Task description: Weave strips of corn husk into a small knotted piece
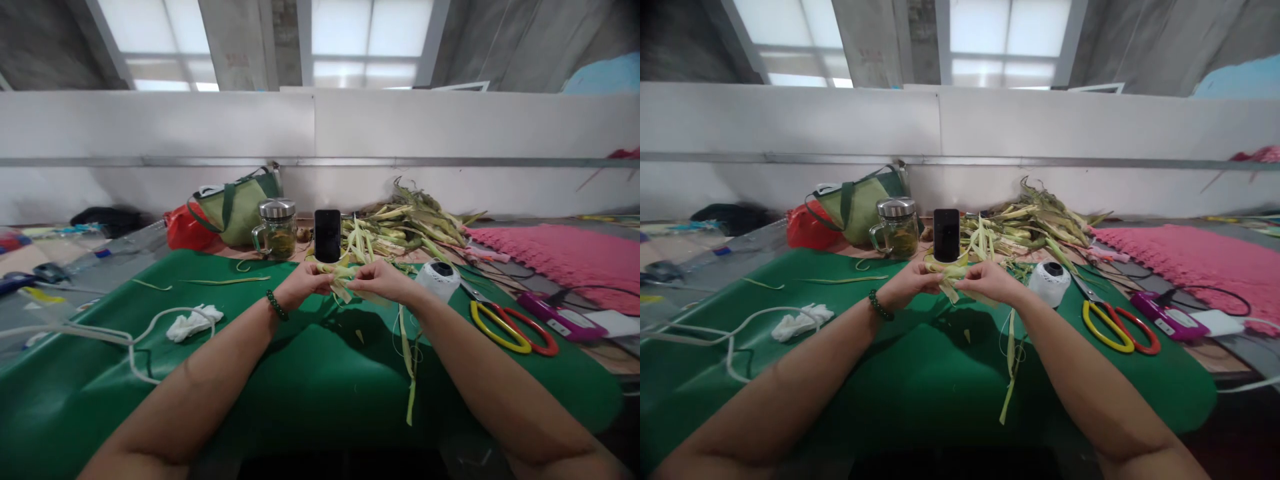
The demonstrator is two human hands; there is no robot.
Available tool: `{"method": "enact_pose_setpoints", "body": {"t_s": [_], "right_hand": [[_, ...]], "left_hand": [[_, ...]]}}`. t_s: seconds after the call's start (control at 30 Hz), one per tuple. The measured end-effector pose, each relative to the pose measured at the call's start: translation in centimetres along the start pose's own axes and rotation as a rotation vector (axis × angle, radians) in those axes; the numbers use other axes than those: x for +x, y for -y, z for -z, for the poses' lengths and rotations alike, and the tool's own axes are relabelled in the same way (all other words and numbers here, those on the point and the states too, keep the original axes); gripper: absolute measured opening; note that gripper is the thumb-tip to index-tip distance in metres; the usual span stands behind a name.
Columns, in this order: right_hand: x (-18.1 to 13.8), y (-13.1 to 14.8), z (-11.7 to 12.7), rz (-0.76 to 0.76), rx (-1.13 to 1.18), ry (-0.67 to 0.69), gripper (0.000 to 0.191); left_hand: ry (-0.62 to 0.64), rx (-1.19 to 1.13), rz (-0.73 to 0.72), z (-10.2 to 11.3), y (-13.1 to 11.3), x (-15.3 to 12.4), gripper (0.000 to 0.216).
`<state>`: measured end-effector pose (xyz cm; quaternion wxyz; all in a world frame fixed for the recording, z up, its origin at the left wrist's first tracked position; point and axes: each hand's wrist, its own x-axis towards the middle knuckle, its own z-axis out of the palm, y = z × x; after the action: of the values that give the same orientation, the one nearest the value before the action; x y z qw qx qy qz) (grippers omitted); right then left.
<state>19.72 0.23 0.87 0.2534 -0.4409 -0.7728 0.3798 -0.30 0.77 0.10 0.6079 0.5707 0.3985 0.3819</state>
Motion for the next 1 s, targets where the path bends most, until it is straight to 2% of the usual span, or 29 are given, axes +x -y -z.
{"method": "enact_pose_setpoints", "body": {"t_s": [0.1,0.17,0.27,0.37,0.43,0.53,0.6,0.8,0.9,1.0], "right_hand": [[-0.4,0.3,0.6,-0.034,0.085,0.057,0.029],[-0.6,0.5,0.7,-0.048,0.134,0.032,0.027],[-0.7,0.9,0.4,-0.013,0.239,-0.004,0.02],[-0.6,0.9,0.2,0.066,0.33,0.065,0.018],[-0.6,0.7,0.3,0.183,0.215,0.097,0.024],[-0.7,0.5,0.5,0.363,-0.092,0.039,0.024],[-0.8,0.5,0.6,0.421,-0.208,0.005,0.021],[-1.1,0.7,0.2,0.467,-0.307,0.019,0.018],[-1.1,0.6,0.0,0.449,-0.35,0.053,0.009],[-0.9,0.5,-0.2,0.436,-0.315,0.05,0.01]], "left_hand": [[-0.022,0.029,0.017,0.0,0.0,0.0,0.025],[-0.041,0.047,0.033,-0.1,0.0,0.1,0.02],[-0.054,0.074,0.052,-0.5,0.2,0.1,0.015],[-0.033,0.08,0.067,-1.0,0.4,0.0,0.015],[-0.015,0.056,0.089,-1.3,0.6,-0.1,0.017],[0.006,-0.01,0.116,-1.3,0.6,-0.1,0.021],[0.017,-0.039,0.128,-1.2,0.5,-0.1,0.023],[0.035,-0.032,0.142,-1.4,0.5,-0.2,0.024],[0.066,-0.018,0.145,-1.8,0.6,-0.4,0.022],[0.085,-0.009,0.079,-2.3,0.9,-0.5,0.021]]}}
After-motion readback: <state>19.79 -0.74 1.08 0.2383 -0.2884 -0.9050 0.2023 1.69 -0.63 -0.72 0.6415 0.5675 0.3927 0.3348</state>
